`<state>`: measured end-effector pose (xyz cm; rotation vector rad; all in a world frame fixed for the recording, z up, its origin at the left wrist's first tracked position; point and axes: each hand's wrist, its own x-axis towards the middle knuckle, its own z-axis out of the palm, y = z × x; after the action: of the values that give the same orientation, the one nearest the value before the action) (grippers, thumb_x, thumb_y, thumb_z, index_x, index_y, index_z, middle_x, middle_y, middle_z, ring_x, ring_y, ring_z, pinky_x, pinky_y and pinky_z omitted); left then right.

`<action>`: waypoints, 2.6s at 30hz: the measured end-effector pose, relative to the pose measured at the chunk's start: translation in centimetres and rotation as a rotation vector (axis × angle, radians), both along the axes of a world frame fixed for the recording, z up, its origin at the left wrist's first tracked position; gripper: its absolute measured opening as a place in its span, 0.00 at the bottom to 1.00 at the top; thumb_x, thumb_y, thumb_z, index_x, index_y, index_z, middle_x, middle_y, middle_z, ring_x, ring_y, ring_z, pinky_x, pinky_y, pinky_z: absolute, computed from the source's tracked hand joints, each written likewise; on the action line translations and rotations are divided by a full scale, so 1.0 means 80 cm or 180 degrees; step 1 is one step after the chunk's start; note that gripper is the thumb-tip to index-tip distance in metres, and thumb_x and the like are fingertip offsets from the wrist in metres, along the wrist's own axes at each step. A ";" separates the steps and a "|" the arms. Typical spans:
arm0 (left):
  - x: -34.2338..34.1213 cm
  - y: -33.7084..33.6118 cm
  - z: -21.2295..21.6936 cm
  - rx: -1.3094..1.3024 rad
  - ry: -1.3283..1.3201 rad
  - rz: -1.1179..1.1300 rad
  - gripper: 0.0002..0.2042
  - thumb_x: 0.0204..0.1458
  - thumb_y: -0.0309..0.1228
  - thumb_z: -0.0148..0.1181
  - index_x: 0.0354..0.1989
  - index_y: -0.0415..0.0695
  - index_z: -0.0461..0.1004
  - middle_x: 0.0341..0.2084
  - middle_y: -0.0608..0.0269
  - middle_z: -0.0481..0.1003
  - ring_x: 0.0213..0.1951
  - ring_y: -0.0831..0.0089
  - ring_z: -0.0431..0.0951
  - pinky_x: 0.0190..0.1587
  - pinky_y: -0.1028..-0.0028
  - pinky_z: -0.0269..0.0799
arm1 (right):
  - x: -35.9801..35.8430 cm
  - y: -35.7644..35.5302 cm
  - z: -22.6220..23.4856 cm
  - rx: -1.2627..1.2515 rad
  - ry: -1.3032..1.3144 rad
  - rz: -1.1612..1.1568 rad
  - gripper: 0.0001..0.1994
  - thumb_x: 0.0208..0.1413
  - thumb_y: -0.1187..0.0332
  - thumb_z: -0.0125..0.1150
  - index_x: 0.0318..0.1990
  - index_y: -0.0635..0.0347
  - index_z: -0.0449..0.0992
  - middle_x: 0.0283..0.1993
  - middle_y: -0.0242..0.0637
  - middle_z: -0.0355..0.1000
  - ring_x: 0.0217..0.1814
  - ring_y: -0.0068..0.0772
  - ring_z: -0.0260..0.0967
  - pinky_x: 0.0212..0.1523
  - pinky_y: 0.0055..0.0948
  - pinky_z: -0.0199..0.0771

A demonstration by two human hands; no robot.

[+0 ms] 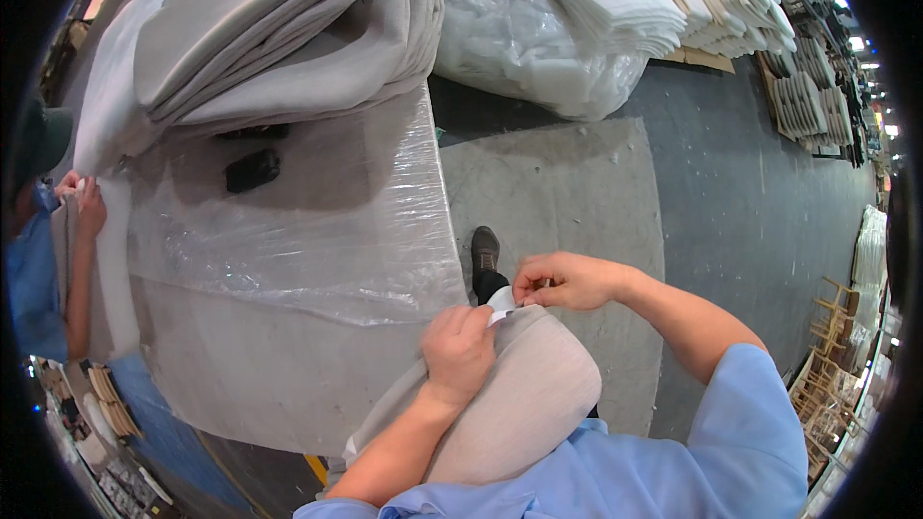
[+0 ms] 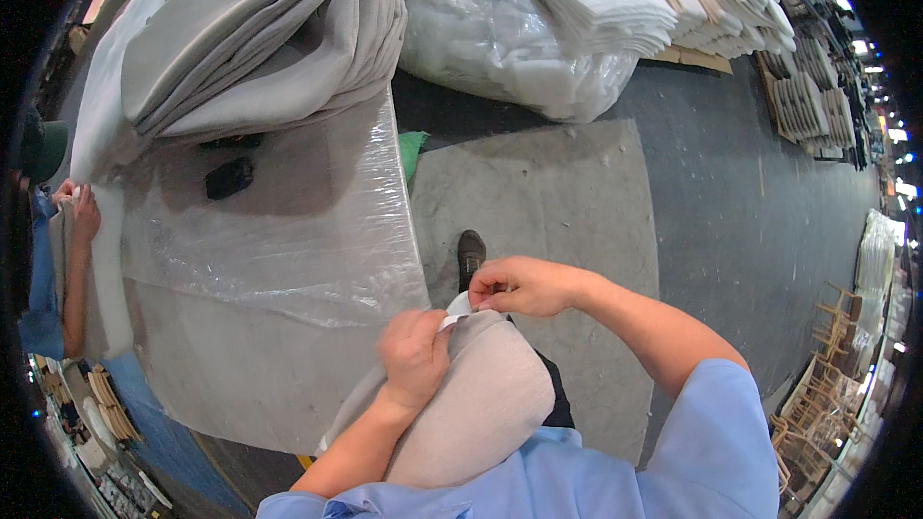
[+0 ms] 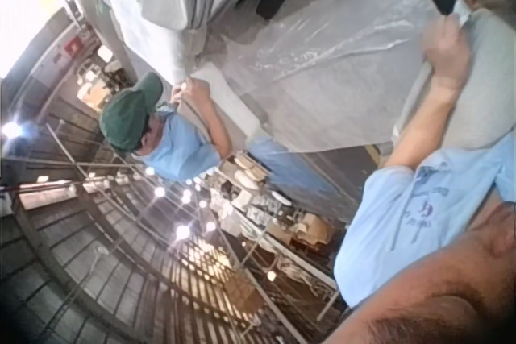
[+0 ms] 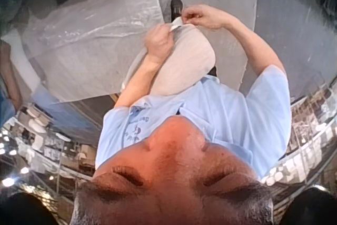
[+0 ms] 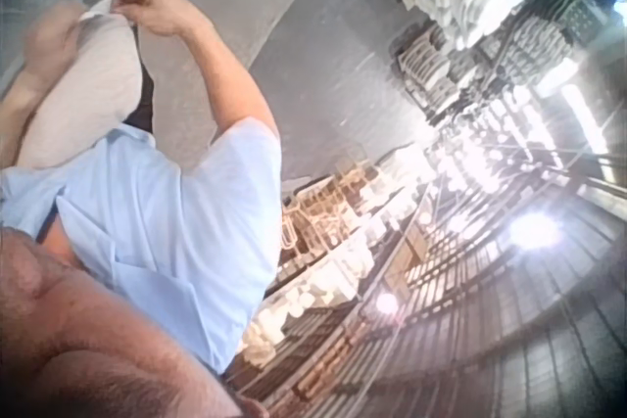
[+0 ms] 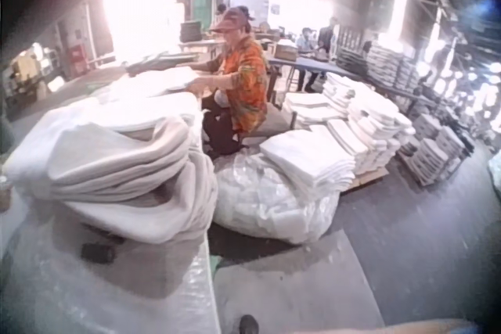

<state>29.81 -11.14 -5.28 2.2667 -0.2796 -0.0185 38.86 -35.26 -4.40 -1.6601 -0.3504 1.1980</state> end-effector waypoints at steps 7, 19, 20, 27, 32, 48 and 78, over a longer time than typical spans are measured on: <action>0.007 -0.022 -0.002 0.0014 0.0356 -0.0102 0.06 0.55 0.29 0.70 0.32 0.43 0.78 0.31 0.61 0.75 0.35 0.57 0.75 0.36 0.58 0.71 | -0.024 -0.024 -0.028 0.0149 0.0569 -0.0526 0.11 0.65 0.63 0.69 0.42 0.63 0.82 0.43 0.31 0.74 0.45 0.25 0.70 0.47 0.30 0.72; 0.032 -0.044 -0.029 0.0956 0.0809 -0.0608 0.12 0.62 0.34 0.65 0.34 0.37 0.84 0.63 0.42 0.69 0.78 0.37 0.48 0.77 0.35 0.41 | -0.072 0.006 -0.057 -0.0890 0.1503 -0.2173 0.07 0.68 0.69 0.64 0.38 0.62 0.78 0.32 0.30 0.74 0.31 0.21 0.67 0.31 0.29 0.69; 0.034 -0.045 -0.034 0.1007 0.0835 -0.0633 0.12 0.62 0.35 0.65 0.34 0.37 0.84 0.64 0.42 0.69 0.78 0.38 0.47 0.77 0.36 0.41 | -0.074 0.006 -0.066 -0.0811 0.1744 -0.2322 0.06 0.68 0.70 0.64 0.39 0.62 0.78 0.33 0.30 0.75 0.32 0.21 0.69 0.31 0.29 0.72; 0.042 -0.046 -0.052 0.1367 0.1091 -0.0855 0.14 0.63 0.38 0.62 0.34 0.40 0.85 0.69 0.46 0.68 0.80 0.43 0.45 0.79 0.40 0.35 | -0.074 0.015 -0.112 -0.0783 0.2909 -0.2394 0.06 0.68 0.70 0.63 0.37 0.60 0.79 0.35 0.34 0.77 0.34 0.25 0.74 0.31 0.33 0.78; 0.049 -0.050 -0.045 0.1709 0.1384 -0.1074 0.12 0.62 0.37 0.62 0.38 0.41 0.86 0.69 0.53 0.70 0.81 0.46 0.45 0.79 0.40 0.32 | -0.108 0.009 -0.169 0.0457 0.3885 -0.2230 0.05 0.67 0.70 0.63 0.38 0.59 0.80 0.35 0.32 0.78 0.34 0.23 0.77 0.33 0.33 0.81; 0.027 -0.041 0.032 -0.0438 0.2814 -0.1191 0.26 0.74 0.38 0.40 0.73 0.34 0.65 0.74 0.44 0.64 0.77 0.51 0.60 0.77 0.61 0.52 | -0.126 0.054 -0.074 0.2096 0.1923 -0.4861 0.36 0.76 0.37 0.31 0.80 0.51 0.49 0.75 0.46 0.62 0.80 0.44 0.55 0.77 0.46 0.54; -0.004 -0.031 -0.068 -0.1304 0.2234 0.0328 0.20 0.71 0.34 0.46 0.66 0.36 0.64 0.57 0.40 0.77 0.59 0.43 0.78 0.61 0.53 0.73 | -0.078 0.037 -0.166 0.0936 0.2361 -0.1862 0.47 0.66 0.24 0.34 0.84 0.35 0.33 0.76 0.51 0.58 0.72 0.59 0.62 0.74 0.55 0.59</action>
<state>29.53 -13.62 -10.74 1.7347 0.1935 -0.6299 32.61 -32.29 -17.70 -0.8757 0.3865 1.1417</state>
